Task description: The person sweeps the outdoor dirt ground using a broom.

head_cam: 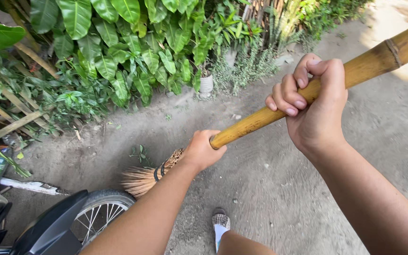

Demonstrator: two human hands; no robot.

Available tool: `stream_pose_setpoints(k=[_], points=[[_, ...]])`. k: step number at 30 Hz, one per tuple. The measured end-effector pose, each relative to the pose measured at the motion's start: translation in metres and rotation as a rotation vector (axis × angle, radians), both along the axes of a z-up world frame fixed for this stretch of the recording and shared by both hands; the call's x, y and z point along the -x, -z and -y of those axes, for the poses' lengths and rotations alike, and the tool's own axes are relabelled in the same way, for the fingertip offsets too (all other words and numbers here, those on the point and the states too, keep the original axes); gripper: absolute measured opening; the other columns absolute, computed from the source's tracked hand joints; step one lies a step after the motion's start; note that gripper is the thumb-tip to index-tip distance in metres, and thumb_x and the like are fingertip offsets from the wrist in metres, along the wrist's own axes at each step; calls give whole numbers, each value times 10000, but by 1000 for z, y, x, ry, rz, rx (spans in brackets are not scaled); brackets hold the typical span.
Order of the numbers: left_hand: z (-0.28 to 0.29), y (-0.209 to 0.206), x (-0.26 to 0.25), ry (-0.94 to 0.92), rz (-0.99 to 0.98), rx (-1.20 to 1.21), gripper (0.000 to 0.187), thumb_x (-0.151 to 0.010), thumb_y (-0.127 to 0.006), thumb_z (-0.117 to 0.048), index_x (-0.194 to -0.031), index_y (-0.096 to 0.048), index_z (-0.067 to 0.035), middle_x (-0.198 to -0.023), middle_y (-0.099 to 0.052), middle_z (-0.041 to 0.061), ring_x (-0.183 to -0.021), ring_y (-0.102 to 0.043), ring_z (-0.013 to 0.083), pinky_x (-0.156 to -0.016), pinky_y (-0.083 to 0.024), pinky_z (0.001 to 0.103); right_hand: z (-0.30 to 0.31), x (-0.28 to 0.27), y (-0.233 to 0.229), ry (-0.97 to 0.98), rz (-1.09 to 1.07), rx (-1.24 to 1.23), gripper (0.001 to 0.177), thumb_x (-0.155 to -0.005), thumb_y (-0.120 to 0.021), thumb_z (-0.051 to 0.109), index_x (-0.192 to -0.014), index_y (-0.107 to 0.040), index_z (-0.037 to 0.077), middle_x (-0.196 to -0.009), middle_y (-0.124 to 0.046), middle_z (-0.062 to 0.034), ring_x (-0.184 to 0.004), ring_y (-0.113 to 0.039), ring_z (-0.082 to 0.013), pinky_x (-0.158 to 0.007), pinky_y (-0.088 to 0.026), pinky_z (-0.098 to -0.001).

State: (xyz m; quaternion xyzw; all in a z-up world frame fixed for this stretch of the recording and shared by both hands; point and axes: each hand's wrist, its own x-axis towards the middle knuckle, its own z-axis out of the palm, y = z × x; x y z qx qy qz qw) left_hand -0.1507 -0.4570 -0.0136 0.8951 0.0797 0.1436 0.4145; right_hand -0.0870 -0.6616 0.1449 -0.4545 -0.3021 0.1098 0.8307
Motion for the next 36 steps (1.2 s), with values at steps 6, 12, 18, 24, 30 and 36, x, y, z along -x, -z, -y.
stream_pose_setpoints(k=[6, 12, 18, 24, 30, 36], points=[[61, 19, 55, 13, -138, 127, 243, -772, -721, -210, -985, -745, -96, -769, -743, 134, -716, -738, 262, -720, -562, 374, 46, 57, 4, 82, -16, 65, 242, -935, -467, 265, -771, -356, 126, -544, -254, 6, -498, -251, -144, -629, -371, -391], [136, -21, 72, 41, -50, 65, 277, -756, -746, -264, -998, -759, -129, -784, -755, 122, -748, -751, 268, -725, -575, 388, 127, 57, -17, 53, 76, 43, 263, -1021, -453, 324, -831, -377, 159, -592, -254, 28, -538, -242, -134, -679, -362, -377], [227, -58, 81, 44, 97, 3, 304, -785, -754, -269, -1057, -762, -132, -829, -764, 134, -788, -753, 276, -750, -586, 394, 249, 86, -40, 83, 311, 19, 411, -1159, -440, 441, -880, -345, 155, -670, -216, 32, -555, -138, -96, -632, -215, -257], [270, 34, 149, -25, 68, 138, 347, -786, -759, -193, -1127, -754, -127, -886, -782, 116, -804, -770, 244, -747, -593, 376, 255, 163, 17, 22, 242, 7, 322, -1039, -459, 317, -795, -378, 122, -572, -249, 19, -468, -229, -116, -517, -316, -406], [330, 66, 268, -146, -294, 96, 337, -729, -786, -236, -1035, -770, -95, -867, -783, 134, -814, -766, 231, -762, -580, 375, 290, 205, 57, -156, -157, 62, 273, -944, -453, 306, -734, -396, 143, -518, -275, 41, -451, -253, -111, -528, -382, -325], [387, -51, 248, -88, -333, 0, 363, -805, -721, -317, -1150, -749, -207, -907, -773, 129, -882, -758, 308, -828, -582, 434, 377, 162, 8, 59, 5, -13, 336, -1056, -513, 383, -811, -391, 187, -573, -236, 75, -522, -228, -85, -578, -312, -286]])
